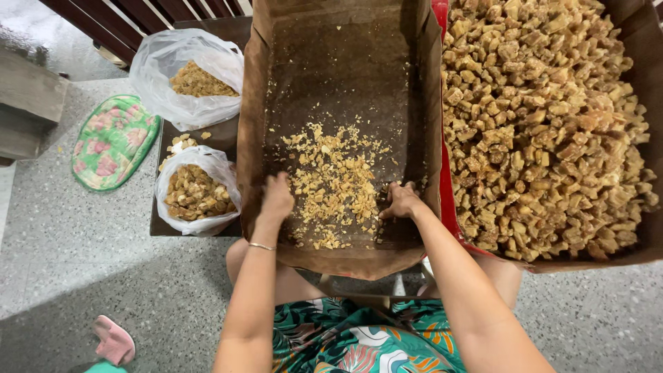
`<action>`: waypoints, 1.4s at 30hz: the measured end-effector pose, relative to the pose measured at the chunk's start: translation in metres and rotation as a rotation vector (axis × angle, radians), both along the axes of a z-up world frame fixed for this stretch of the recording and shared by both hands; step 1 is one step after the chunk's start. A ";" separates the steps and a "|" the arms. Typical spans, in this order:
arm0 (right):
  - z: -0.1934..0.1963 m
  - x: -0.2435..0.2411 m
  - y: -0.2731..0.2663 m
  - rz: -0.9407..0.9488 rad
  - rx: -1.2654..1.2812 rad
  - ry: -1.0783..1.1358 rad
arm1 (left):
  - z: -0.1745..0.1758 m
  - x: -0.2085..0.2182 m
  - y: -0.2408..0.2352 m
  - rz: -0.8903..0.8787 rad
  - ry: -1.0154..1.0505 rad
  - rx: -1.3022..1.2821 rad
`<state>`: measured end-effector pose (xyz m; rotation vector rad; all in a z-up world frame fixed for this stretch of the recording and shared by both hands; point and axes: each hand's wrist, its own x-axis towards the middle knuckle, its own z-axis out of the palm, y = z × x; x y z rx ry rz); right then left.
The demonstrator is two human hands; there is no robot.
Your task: The person sorts walnut pieces by hand from a large cardboard box into a smaller brown tray. They separate larger pieces from smaller crumbs, placing the larger pieces into a plastic bag and the crumbs into another bag.
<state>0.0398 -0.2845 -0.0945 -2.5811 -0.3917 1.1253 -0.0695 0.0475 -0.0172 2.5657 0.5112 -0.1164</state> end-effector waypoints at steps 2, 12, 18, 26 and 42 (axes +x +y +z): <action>-0.003 -0.001 -0.001 -0.016 0.016 0.001 | -0.003 -0.003 -0.016 -0.015 0.035 -0.240; -0.010 0.001 -0.005 -0.010 0.049 -0.014 | 0.031 0.067 -0.089 -0.166 0.034 -0.269; -0.011 -0.001 -0.006 0.001 0.035 -0.023 | 0.030 0.057 -0.126 -0.498 0.038 0.052; -0.016 0.003 -0.002 0.016 -0.015 -0.005 | 0.057 0.072 -0.017 -0.006 0.215 -0.317; -0.001 0.000 -0.001 -0.026 0.019 0.019 | 0.031 0.084 -0.019 -0.232 -0.023 -0.268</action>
